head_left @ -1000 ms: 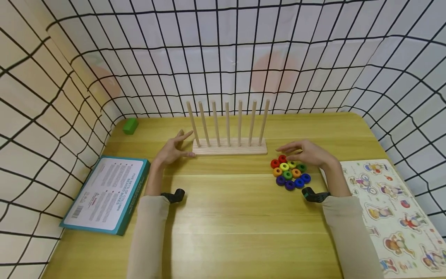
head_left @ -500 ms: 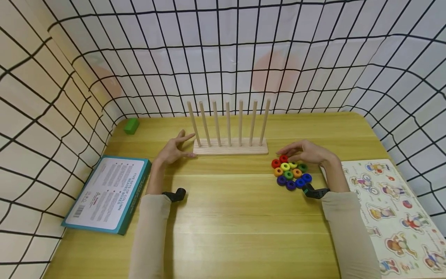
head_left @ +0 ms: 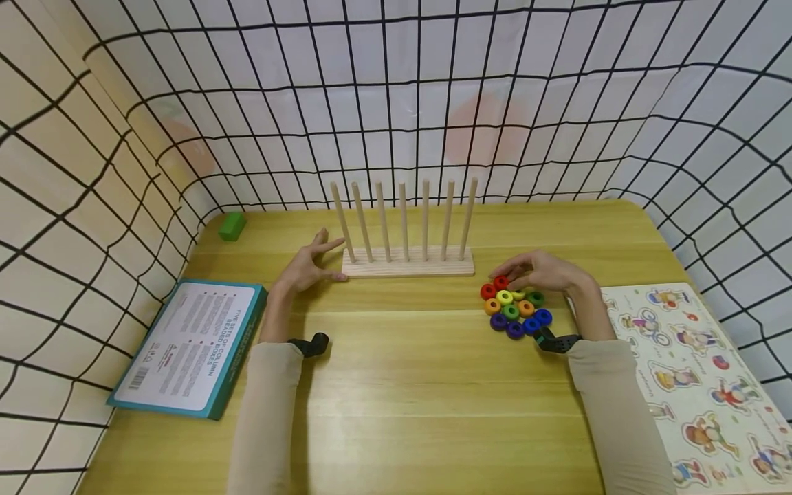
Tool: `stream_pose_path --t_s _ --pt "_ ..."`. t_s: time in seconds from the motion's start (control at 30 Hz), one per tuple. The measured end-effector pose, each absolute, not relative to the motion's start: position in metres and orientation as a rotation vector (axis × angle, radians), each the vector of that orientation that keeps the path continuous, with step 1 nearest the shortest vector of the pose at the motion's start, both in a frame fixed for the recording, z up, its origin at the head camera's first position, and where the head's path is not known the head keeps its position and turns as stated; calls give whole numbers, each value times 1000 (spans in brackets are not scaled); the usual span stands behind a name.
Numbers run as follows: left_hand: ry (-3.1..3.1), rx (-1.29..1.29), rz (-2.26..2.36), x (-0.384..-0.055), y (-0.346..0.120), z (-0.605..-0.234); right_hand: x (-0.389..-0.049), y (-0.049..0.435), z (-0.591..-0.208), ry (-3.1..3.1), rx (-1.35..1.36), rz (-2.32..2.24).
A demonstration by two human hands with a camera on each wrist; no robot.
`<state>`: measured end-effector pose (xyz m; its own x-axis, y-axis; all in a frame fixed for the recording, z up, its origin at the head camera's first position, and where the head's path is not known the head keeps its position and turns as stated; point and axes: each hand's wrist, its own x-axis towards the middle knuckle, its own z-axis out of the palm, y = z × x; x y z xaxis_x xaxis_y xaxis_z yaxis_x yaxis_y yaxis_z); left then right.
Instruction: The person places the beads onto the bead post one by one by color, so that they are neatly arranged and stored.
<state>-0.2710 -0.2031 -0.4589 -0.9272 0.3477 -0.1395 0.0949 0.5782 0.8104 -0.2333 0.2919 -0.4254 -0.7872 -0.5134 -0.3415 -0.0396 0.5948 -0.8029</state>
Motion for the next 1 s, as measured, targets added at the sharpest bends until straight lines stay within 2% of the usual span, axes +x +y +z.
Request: stream_pose_path --t_s 1.0 --pt "2530 407 1218 -270 -202 -459 -231 278 -424 2431 -391 -1043"
